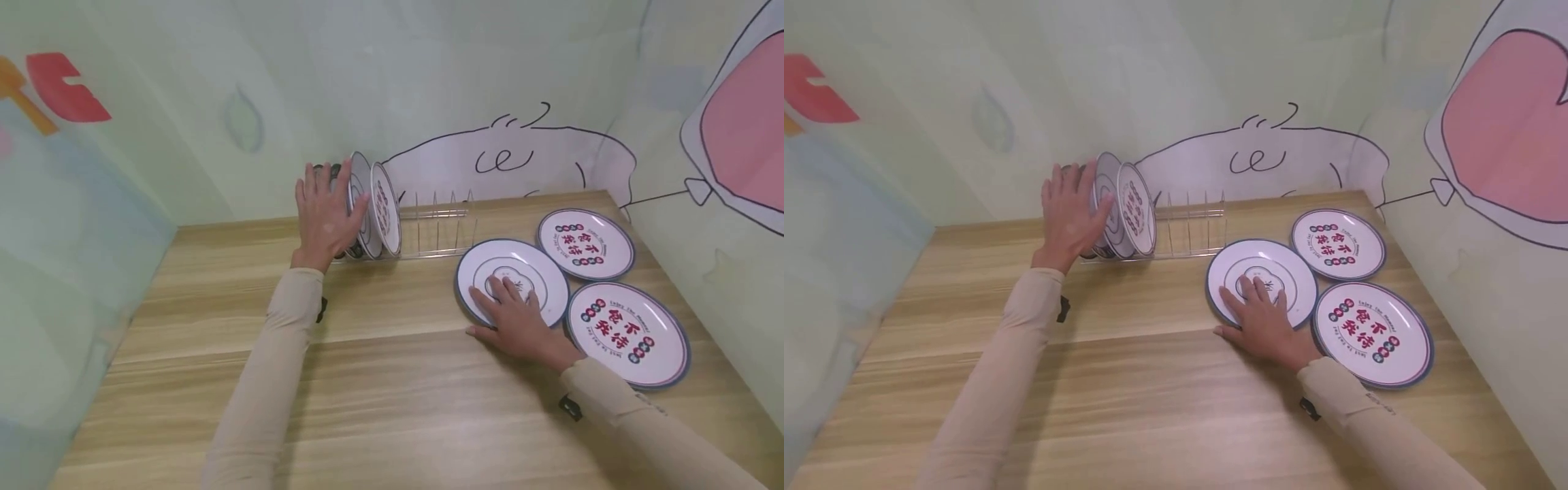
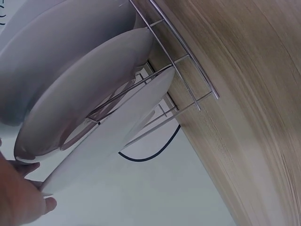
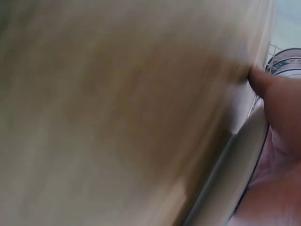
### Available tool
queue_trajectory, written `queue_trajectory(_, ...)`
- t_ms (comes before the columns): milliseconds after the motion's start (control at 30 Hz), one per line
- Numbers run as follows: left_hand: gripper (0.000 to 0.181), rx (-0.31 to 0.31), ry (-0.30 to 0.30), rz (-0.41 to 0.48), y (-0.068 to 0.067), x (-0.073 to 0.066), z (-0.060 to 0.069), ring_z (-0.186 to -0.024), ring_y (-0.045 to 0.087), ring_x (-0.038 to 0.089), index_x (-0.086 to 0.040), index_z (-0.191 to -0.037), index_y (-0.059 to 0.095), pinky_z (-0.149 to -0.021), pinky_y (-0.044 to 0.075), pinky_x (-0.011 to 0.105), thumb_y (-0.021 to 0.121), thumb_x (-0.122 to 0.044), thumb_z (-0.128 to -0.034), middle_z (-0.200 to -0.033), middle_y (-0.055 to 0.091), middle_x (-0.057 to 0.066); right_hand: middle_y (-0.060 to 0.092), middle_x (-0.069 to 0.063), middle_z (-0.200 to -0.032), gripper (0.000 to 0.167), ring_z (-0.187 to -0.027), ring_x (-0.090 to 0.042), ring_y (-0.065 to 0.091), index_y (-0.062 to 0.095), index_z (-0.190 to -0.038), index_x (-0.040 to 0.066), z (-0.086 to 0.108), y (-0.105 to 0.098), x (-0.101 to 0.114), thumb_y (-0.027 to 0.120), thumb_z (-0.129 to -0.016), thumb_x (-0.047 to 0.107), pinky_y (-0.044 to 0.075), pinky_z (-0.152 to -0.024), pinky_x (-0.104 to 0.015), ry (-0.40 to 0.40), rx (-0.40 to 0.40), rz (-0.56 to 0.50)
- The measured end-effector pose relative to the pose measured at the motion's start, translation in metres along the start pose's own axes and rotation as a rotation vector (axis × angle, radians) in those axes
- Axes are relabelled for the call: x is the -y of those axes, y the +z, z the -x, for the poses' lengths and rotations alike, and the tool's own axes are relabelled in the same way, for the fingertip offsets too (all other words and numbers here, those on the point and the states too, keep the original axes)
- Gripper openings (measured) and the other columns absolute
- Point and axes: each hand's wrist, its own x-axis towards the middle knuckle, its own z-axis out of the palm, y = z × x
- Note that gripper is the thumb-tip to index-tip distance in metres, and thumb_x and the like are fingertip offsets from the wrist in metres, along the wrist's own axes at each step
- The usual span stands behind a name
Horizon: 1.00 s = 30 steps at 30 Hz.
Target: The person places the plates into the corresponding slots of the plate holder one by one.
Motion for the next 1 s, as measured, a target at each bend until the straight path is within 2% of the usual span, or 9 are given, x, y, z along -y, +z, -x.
queue_trajectory(133, 0.071, -0.026, -0.005, 0.004, -0.002, -0.001, 0.000, -0.153, 0.012, 0.047, -0.025, -0.160, 0.024, -0.120, 0.010, 0.067, 0.037, -0.059, -0.0988, -0.160, 0.032, 0.023, 0.026, -0.025, -0.162, 0.067, -0.147, -0.052, 0.023, 0.037, -0.155, 0.018, -0.003, 0.006, 0.000, 0.057, -0.098, 0.047, 0.017, -0.107, -0.082, 0.003, -0.025, 0.021)
queue_trajectory(333, 0.072, -0.017, -0.015, 0.003, -0.002, -0.002, 0.000, -0.154, 0.011, 0.045, -0.026, -0.160, 0.022, -0.119, 0.010, 0.068, 0.036, -0.060, -0.0987, -0.161, 0.031, 0.022, 0.029, -0.028, -0.159, 0.061, -0.146, -0.055, 0.024, 0.038, -0.154, 0.017, -0.003, 0.008, 0.006, 0.056, -0.100, 0.038, 0.017, -0.104, -0.084, 0.022, -0.029, 0.026)
queue_trajectory(533, 0.072, -0.005, -0.018, 0.013, 0.000, -0.003, 0.001, -0.154, 0.010, 0.045, -0.026, -0.160, 0.022, -0.119, 0.010, 0.068, 0.035, -0.062, -0.0984, -0.161, 0.030, 0.022, 0.035, -0.031, -0.155, 0.056, -0.142, -0.059, 0.029, 0.039, -0.153, 0.016, 0.000, 0.004, 0.020, 0.054, -0.098, 0.019, 0.021, -0.099, -0.086, 0.043, -0.018, 0.017)
queue_trajectory(700, 0.072, 0.001, -0.019, 0.015, -0.001, -0.004, 0.001, -0.154, 0.010, 0.045, -0.026, -0.160, 0.022, -0.119, 0.011, 0.068, 0.035, -0.062, -0.0985, -0.162, 0.030, 0.022, 0.044, -0.030, -0.149, 0.066, -0.135, -0.059, 0.040, 0.042, -0.151, 0.012, 0.005, -0.002, 0.029, 0.056, -0.088, -0.001, 0.032, -0.094, -0.084, 0.024, -0.056, 0.010)
queue_trajectory(867, 0.072, 0.001, -0.021, 0.025, -0.001, -0.004, 0.002, -0.154, 0.009, 0.045, -0.026, -0.160, 0.022, -0.119, 0.010, 0.069, 0.035, -0.062, -0.0985, -0.162, 0.029, 0.022, 0.053, -0.028, -0.142, 0.072, -0.129, -0.054, 0.051, 0.045, -0.149, 0.011, 0.009, -0.007, 0.032, 0.060, -0.082, -0.010, 0.041, -0.091, -0.079, -0.031, -0.154, -0.005)
queue_trajectory(1000, 0.072, 0.002, -0.028, 0.025, -0.001, -0.004, 0.001, -0.154, 0.008, 0.045, -0.027, -0.160, 0.022, -0.119, 0.010, 0.069, 0.034, -0.062, -0.0984, -0.162, 0.029, 0.022, 0.055, -0.028, -0.140, 0.082, -0.126, -0.054, 0.054, 0.041, -0.152, 0.012, 0.012, -0.009, 0.033, 0.060, -0.077, -0.016, 0.045, -0.091, -0.074, -0.080, -0.203, -0.033)
